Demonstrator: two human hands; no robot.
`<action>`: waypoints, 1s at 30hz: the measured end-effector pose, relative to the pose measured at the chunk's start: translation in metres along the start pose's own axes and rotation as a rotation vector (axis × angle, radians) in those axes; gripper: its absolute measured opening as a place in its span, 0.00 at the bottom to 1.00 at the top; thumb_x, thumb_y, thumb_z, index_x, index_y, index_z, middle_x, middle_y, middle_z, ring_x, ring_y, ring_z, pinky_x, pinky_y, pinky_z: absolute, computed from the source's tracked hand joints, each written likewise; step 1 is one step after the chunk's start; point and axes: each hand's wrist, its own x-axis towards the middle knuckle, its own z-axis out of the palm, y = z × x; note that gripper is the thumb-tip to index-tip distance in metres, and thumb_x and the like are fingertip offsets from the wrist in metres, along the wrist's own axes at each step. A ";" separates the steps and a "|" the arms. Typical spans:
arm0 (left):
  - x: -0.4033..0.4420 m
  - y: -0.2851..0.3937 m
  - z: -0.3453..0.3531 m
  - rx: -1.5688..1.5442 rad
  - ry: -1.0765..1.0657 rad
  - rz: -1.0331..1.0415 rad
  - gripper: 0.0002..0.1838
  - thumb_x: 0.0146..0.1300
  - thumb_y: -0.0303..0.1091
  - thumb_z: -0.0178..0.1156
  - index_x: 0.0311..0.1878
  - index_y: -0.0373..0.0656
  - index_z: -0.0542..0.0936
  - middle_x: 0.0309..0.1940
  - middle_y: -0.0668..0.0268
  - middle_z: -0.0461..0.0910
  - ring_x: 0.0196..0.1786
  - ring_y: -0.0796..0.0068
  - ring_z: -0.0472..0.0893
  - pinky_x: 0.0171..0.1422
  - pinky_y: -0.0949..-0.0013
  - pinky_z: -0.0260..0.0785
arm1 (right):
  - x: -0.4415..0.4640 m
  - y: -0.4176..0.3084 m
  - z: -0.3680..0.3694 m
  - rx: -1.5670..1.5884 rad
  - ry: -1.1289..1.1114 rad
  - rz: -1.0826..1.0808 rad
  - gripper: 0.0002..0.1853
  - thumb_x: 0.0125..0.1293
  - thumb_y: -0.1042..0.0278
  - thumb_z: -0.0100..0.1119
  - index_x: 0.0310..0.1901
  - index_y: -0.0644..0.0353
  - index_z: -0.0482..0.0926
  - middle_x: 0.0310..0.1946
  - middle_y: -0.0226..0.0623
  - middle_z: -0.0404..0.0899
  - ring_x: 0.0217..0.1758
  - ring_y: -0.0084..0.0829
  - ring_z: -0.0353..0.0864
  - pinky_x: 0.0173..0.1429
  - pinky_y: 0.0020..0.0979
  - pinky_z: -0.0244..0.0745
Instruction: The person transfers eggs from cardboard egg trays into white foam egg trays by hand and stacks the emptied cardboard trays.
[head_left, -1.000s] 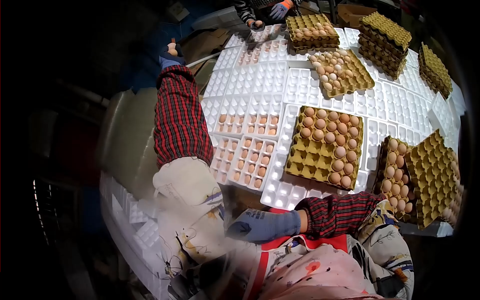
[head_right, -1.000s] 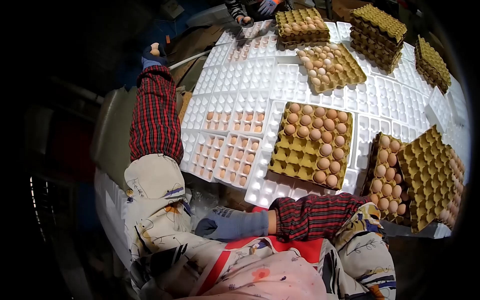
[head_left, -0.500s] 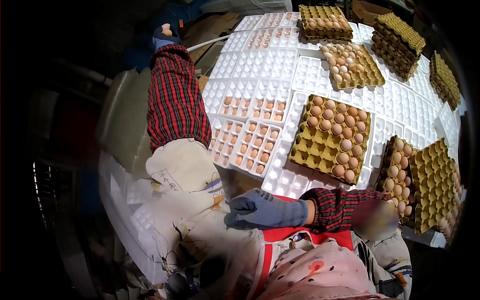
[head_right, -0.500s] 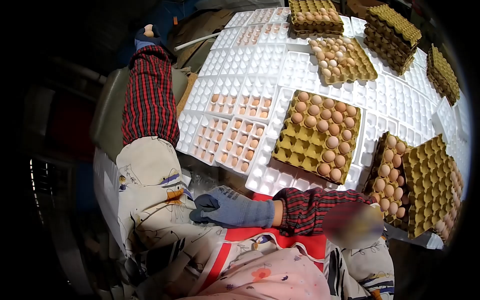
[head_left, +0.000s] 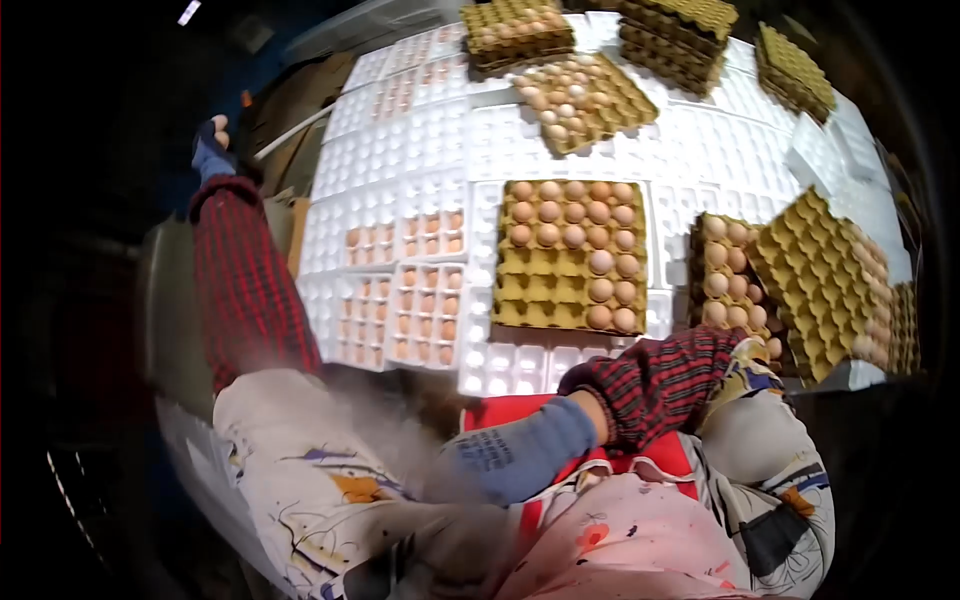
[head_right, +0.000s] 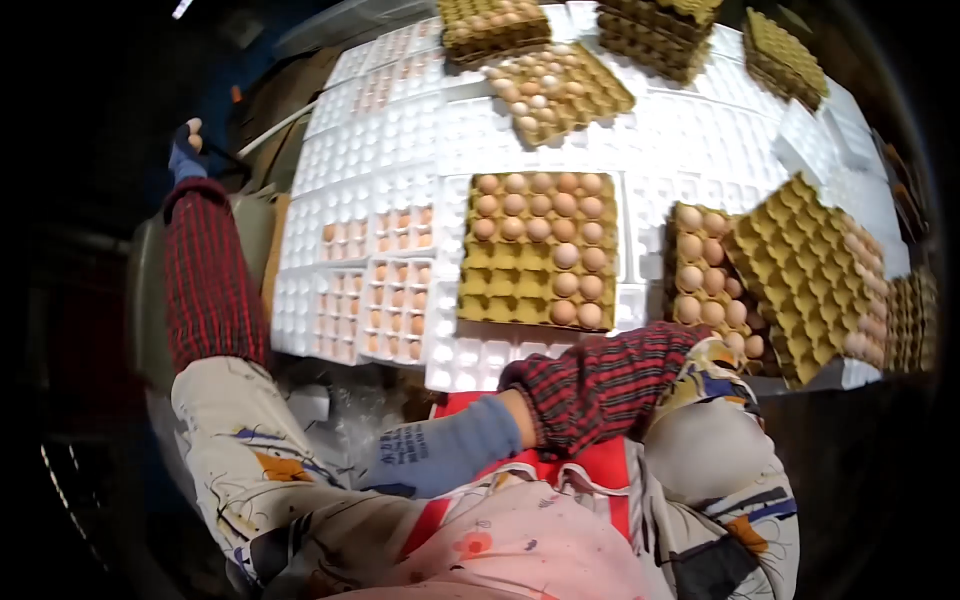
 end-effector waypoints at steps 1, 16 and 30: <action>-0.045 -0.005 0.031 -0.142 -0.040 -0.092 0.17 0.61 0.46 0.63 0.47 0.45 0.85 0.35 0.65 0.83 0.39 0.68 0.83 0.42 0.64 0.79 | -0.001 -0.003 -0.005 0.072 0.002 -0.011 0.15 0.68 0.60 0.60 0.46 0.66 0.78 0.39 0.43 0.83 0.42 0.32 0.82 0.48 0.35 0.77; -0.288 -0.121 0.263 1.281 -0.546 0.649 0.19 0.63 0.39 0.56 0.59 0.57 0.75 0.57 0.60 0.74 0.49 0.54 0.83 0.45 0.42 0.77 | 0.037 0.033 -0.177 -0.704 0.743 0.109 0.13 0.58 0.52 0.66 0.34 0.54 0.84 0.48 0.33 0.80 0.60 0.42 0.73 0.67 0.50 0.60; -0.328 -0.102 0.224 -0.834 -0.871 -0.830 0.17 0.71 0.34 0.57 0.61 0.45 0.76 0.51 0.61 0.81 0.52 0.67 0.82 0.46 0.73 0.82 | -0.097 0.000 -0.103 -0.444 0.931 0.364 0.25 0.60 0.65 0.71 0.59 0.59 0.79 0.55 0.43 0.81 0.56 0.41 0.80 0.63 0.36 0.73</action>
